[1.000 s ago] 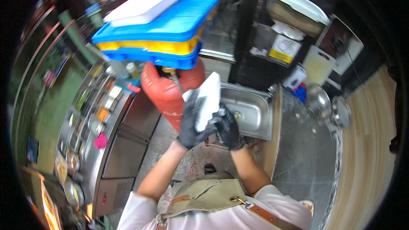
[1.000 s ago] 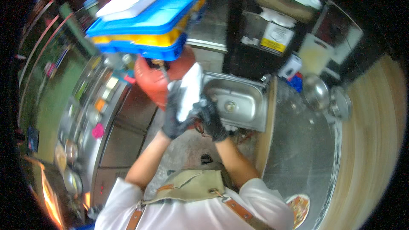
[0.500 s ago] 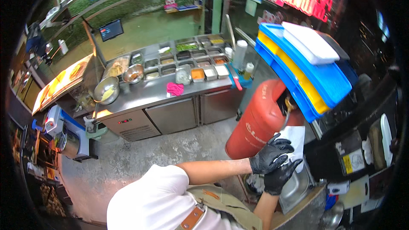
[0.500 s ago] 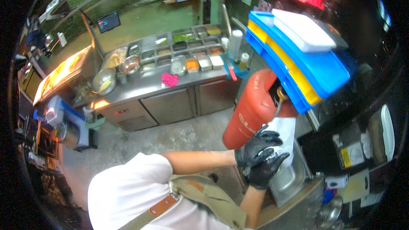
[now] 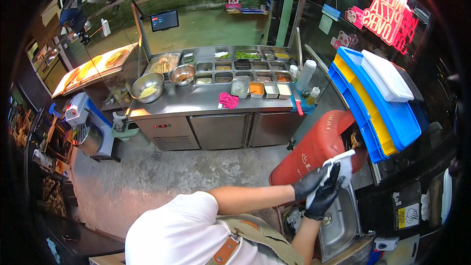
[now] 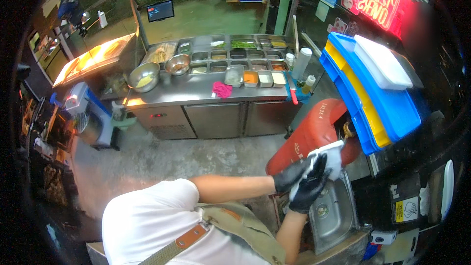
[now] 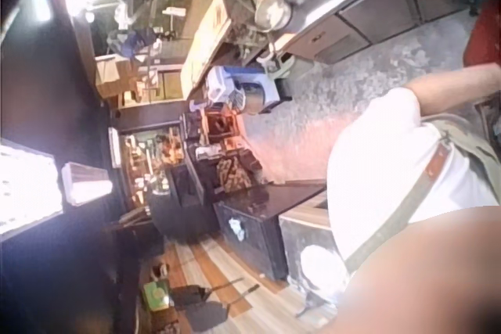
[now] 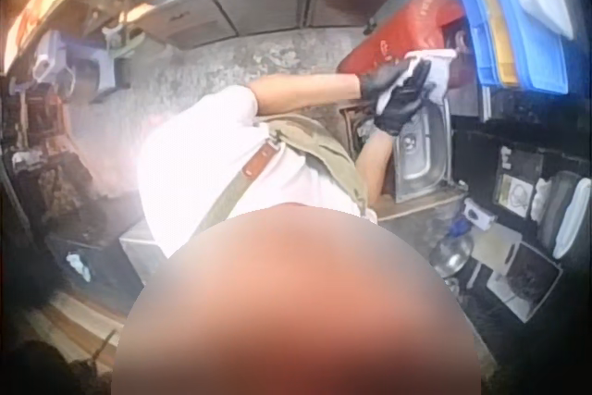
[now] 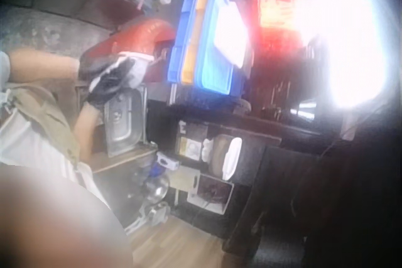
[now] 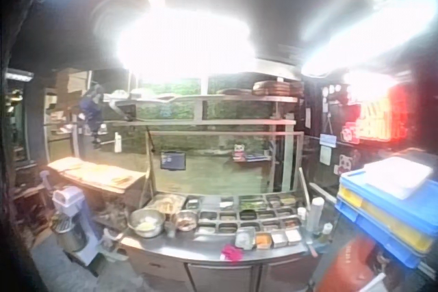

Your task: The person assembles a pizza by adding toppings including cheese, green peppers, onions, mushrooms, ham, and pepperoni to a dough base with sauce. They repeatedly reach into ingredient containers and place items on the pizza, finishing by picking up a pizza peel.

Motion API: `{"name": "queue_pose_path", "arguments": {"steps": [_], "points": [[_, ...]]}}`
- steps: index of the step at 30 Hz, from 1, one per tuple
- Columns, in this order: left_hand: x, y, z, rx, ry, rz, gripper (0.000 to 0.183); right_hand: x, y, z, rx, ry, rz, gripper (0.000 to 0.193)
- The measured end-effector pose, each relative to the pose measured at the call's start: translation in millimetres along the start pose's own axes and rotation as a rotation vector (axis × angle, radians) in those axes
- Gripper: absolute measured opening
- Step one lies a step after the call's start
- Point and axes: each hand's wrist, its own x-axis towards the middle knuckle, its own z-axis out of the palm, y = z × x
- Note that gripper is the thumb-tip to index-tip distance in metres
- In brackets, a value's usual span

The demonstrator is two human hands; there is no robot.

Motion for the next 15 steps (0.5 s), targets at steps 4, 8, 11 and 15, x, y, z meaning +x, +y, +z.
{"name": "queue_pose_path", "arguments": {"steps": [4,8,11,15], "points": [[-40,0,19,0.548,0.051,0.106,0.052,-15,16,-15,-0.252,0.040,-0.070,0.061],[-62,10,52,0.557,0.073,0.227,0.050,-43,25,-32,-0.256,0.077,-0.052,0.061],[-61,7,54,0.591,-0.027,0.291,0.053,-45,19,-42,-0.277,0.081,-0.054,0.062],[-40,-15,20,0.808,-0.483,0.459,0.063,-33,-6,-45,-0.384,-0.017,-0.098,0.062]]}}
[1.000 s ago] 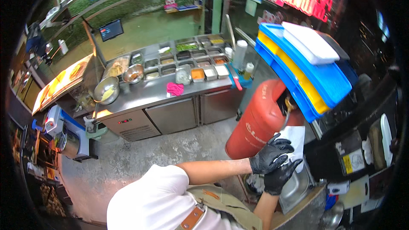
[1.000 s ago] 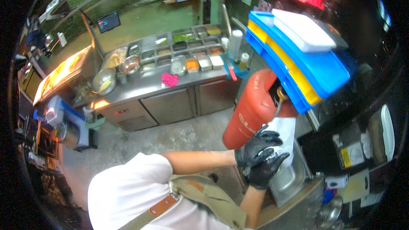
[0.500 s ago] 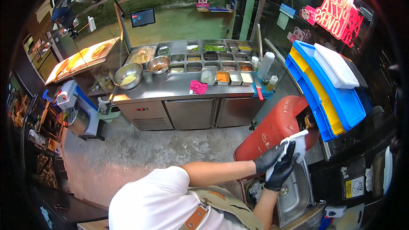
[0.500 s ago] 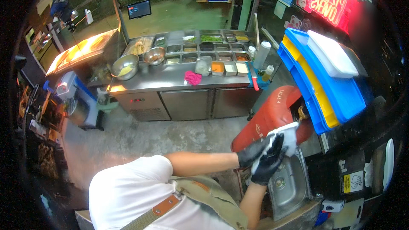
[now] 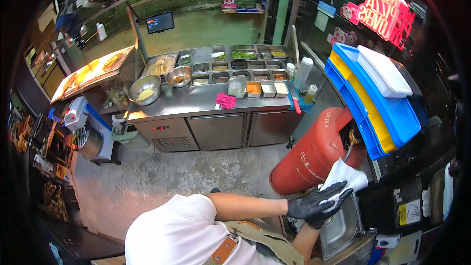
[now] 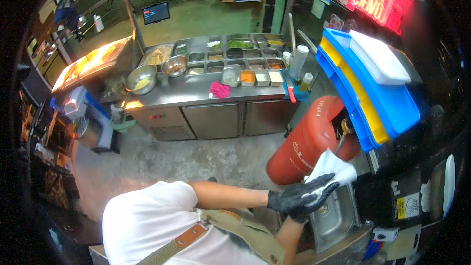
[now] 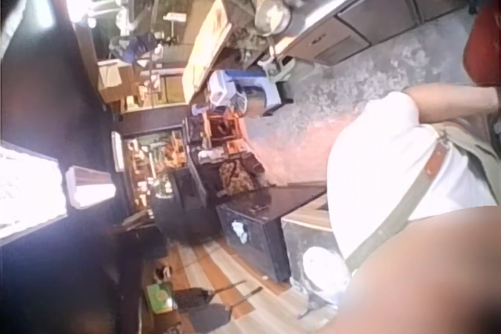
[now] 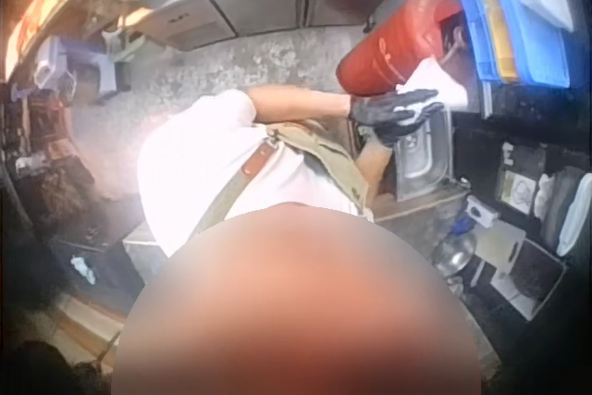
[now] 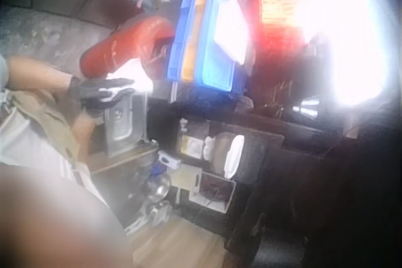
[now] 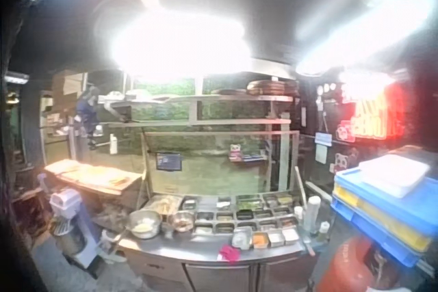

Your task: The person assembles a pizza by adding toppings including cheese, green peppers, onions, mushrooms, ham, and pepperoni to a dough base with sauce. They repeatedly reach into ingredient containers and place items on the pizza, finishing by picking up a pizza peel.

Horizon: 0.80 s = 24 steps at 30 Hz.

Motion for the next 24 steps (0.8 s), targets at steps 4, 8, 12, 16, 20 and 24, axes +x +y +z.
{"name": "queue_pose_path", "arguments": {"steps": [4,8,12,16,20,24], "points": [[11,-32,-5,-0.253,0.061,-0.071,0.063,-15,5,0,0.061,0.035,0.098,0.063],[28,-26,-5,-0.166,0.121,-0.079,0.065,-22,19,-7,0.066,0.095,0.012,0.064],[8,-21,16,-0.131,0.048,-0.208,0.057,-4,18,-14,0.098,0.036,-0.121,0.065],[10,-77,18,-0.257,0.188,-0.239,0.052,-20,34,-12,0.338,0.078,0.074,0.049],[-14,-125,23,-0.089,0.411,-0.468,0.031,-68,66,-35,-0.086,0.118,0.036,0.041],[-51,-142,40,-0.159,0.385,-0.595,0.028,-94,81,-66,0.163,0.411,0.322,0.032]]}}
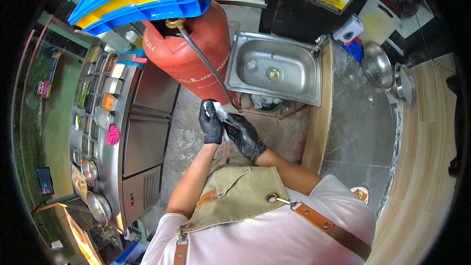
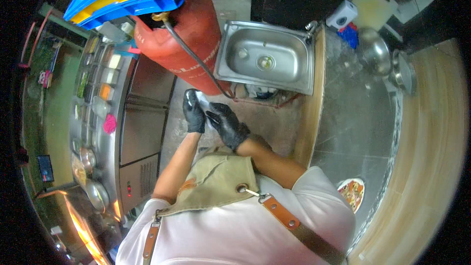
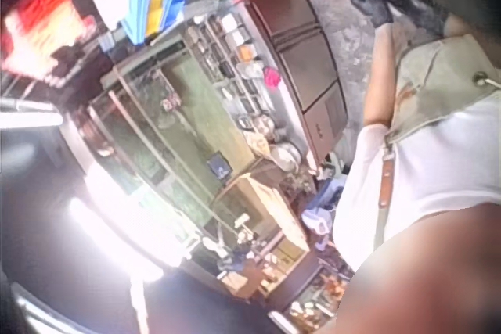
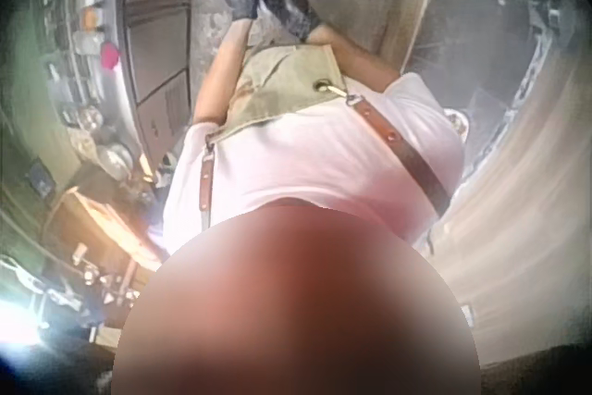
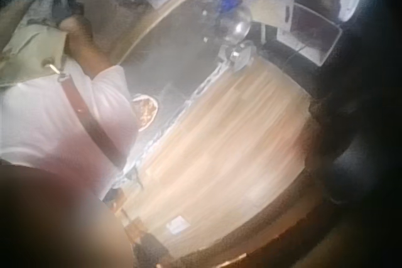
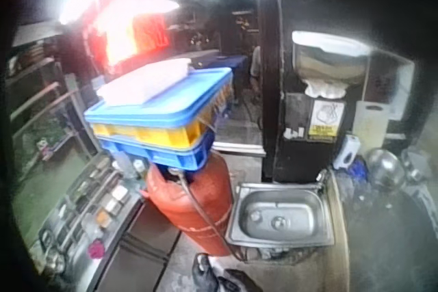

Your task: The person assembles a pizza by adding toppings including cheese, green peppers, onions, mushrooms, ham, and pepperoni to a dough base with sauce. They repeatedly reach into ingredient containers and place items on the pizza, finishing by picking up a pizza peel.

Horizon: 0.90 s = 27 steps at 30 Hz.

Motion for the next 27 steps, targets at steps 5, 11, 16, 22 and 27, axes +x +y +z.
{"name": "queue_pose_path", "arguments": {"steps": [5,11,16,22,27], "points": [[-15,-43,-6,0.386,-0.673,0.317,0.044,1,19,-49,0.445,-0.017,0.213,0.029],[-31,-112,-53,0.283,-1.105,-0.224,0.067,13,73,-140,1.160,0.496,0.300,0.033],[-19,-173,-175,0.562,-0.579,-0.644,0.060,101,73,-218,3.012,1.420,-0.515,0.036],[-59,-177,-392,0.822,-0.338,-0.875,0.114,175,89,-278,4.081,-0.111,-1.277,0.038],[-117,-191,-509,0.290,0.201,-1.182,0.132,222,212,-205,4.301,-0.099,-1.699,0.041]]}}
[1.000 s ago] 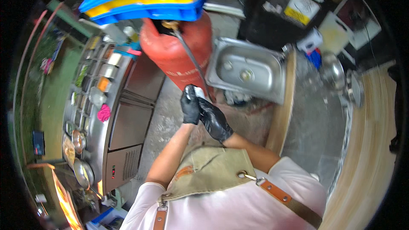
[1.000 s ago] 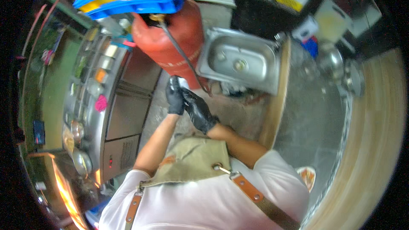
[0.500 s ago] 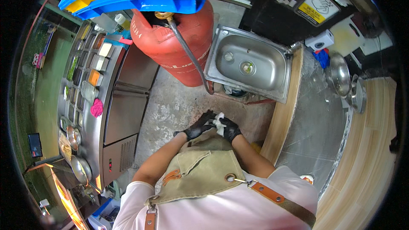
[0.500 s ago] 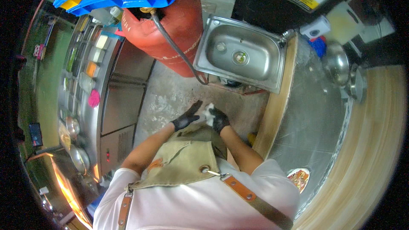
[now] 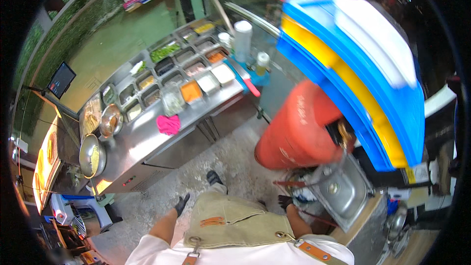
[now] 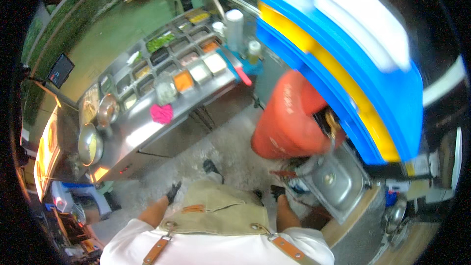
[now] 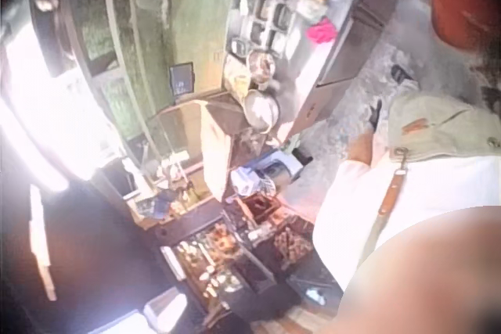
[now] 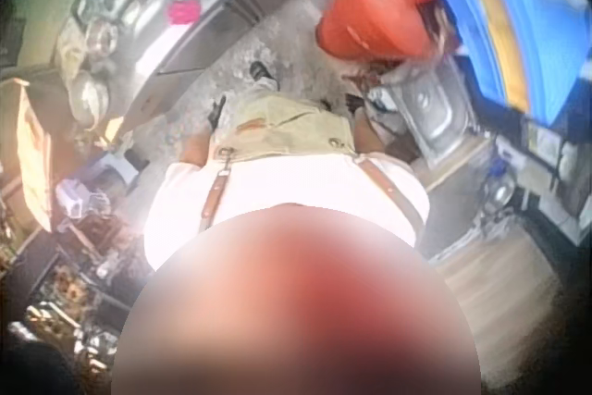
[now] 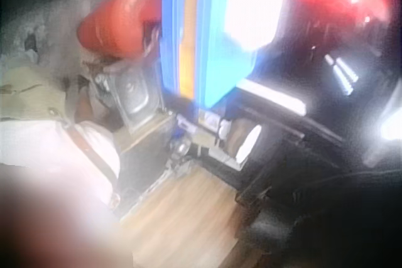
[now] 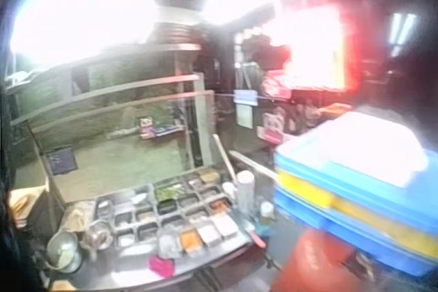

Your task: The person assembles a pizza by adding toppings including cheese, green peppers, onions, mushrooms, ham, and pepperoni to a dough base with sauce. They repeatedly reach into ingredient containers and place items on the pizza, finishing by picking up a pizza peel.

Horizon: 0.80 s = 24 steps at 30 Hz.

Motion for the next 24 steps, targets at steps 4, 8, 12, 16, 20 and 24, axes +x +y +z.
{"name": "queue_pose_path", "arguments": {"steps": [4,8,12,16,20,24], "points": [[46,-55,-41,-0.001,-0.097,-0.164,0.063,33,-178,75,0.014,0.004,-0.408,0.044],[84,-67,-55,0.397,-0.034,0.300,0.044,44,-433,59,0.077,0.124,-0.877,0.033],[95,-41,-64,-0.460,0.044,-0.047,0.041,44,-660,1,0.263,0.120,-0.939,0.039],[90,7,-70,-0.833,0.156,-0.088,0.048,103,-843,-38,0.056,0.483,-0.961,0.043],[59,40,-62,-1.094,0.356,-0.080,0.057,212,-990,-62,0.008,0.715,-0.728,0.038],[11,56,-21,-1.141,0.387,-0.251,0.053,296,-1058,-76,-0.054,0.801,-0.677,0.029]]}}
